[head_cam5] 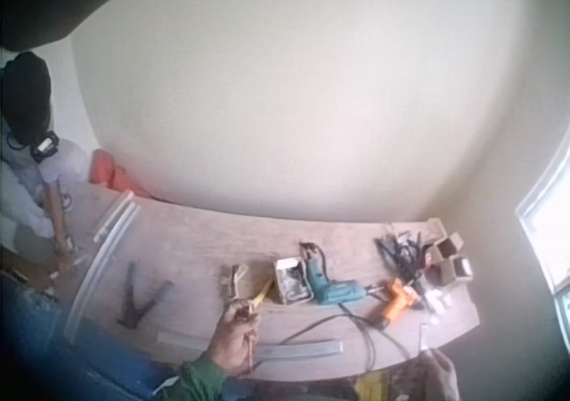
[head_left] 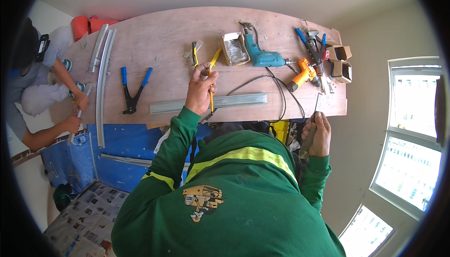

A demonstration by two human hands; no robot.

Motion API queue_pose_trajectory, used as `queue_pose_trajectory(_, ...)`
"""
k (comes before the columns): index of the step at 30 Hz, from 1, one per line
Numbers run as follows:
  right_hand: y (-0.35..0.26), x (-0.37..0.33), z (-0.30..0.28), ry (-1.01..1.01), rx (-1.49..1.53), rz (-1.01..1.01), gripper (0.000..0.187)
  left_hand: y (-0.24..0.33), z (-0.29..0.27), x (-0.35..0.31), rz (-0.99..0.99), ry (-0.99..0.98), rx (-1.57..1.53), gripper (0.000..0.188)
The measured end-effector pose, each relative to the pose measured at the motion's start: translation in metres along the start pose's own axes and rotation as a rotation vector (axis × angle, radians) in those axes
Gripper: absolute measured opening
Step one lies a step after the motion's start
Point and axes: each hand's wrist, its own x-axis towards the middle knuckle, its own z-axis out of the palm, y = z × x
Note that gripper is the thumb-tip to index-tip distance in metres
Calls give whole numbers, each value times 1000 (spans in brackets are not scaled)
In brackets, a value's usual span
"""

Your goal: The person cuts a long metal strip with shears, then repeatedly taps it with a hammer to shape it. They assemble the cut pieces into a rectangular frame and place it on the floor. Finally, they handle a small metal component and a pencil at a workbench.

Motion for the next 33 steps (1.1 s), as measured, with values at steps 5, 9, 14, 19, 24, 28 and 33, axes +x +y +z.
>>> queue_pose_trajectory(5, -7, 9, 2, -35, -13, 2, 27, 2, 12, -6, 35, -10, 56, 35)
queue_pose_trajectory(9, -11, 18, 5, -58, -38, 9, 27, 5, 19, -10, 42, -32, 58, 34)
queue_pose_trajectory(14, -11, 29, 2, -86, -44, 1, 26, 4, 24, -11, 2, -37, 58, 30)
queue_pose_trajectory(19, -11, 34, -4, -95, -35, -6, 27, 4, 28, -11, -46, -59, 34, 28)
queue_pose_trajectory(24, -10, 36, -7, -89, -13, 5, 26, 5, 34, -8, -59, -81, 25, 28)
queue_pose_trajectory(28, -10, 36, -9, -85, -17, 3, 26, 7, 38, -5, 3, -82, 116, 30)
queue_pose_trajectory(33, -21, 32, 4, -138, -6, -47, 21, 19, 60, -9, 73, -156, 222, 35)
